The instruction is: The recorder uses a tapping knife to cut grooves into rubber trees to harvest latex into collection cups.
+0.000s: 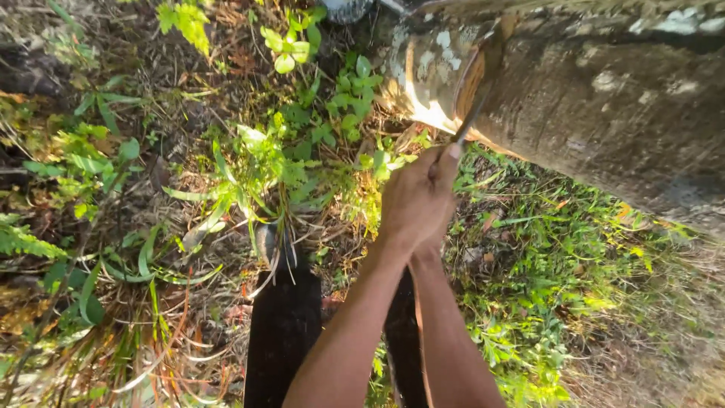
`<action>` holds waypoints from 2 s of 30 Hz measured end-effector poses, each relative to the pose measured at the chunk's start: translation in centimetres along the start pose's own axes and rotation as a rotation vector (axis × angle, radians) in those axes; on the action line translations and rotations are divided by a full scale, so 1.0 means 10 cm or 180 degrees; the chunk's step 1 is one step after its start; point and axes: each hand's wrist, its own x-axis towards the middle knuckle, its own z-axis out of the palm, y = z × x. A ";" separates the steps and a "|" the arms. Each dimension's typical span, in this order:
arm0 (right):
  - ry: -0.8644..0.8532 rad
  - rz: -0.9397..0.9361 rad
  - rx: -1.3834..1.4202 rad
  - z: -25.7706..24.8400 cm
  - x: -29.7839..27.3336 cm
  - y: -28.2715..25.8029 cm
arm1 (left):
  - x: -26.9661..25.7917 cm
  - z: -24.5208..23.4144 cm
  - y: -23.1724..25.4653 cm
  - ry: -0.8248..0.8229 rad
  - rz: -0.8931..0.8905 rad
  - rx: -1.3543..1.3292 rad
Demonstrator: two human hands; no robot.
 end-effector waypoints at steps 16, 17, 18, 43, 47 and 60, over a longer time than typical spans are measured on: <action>-0.0701 0.0305 0.1467 -0.22 -0.30 -0.23 | -0.23 -0.07 0.24 0.0221 0.0161 -0.0019; -0.0750 0.0388 0.1079 -0.18 -0.34 -0.10 | -0.30 -0.06 0.23 -0.0077 -0.0251 0.0158; -0.0801 0.0467 0.0690 -0.14 -0.39 0.02 | -0.37 -0.05 0.21 -0.0380 -0.0660 0.0334; -0.0357 -0.0557 -0.0074 -0.41 -0.04 0.98 | -0.29 0.44 -0.30 0.0471 0.0214 -0.0385; -0.0443 -0.0593 -0.0274 -0.50 -0.07 0.70 | -0.33 0.50 -0.29 0.0702 0.0134 -0.0319; -0.0739 -0.0456 -0.0342 -0.92 0.17 1.40 | -0.50 0.95 -0.46 0.0939 -0.0151 -0.0660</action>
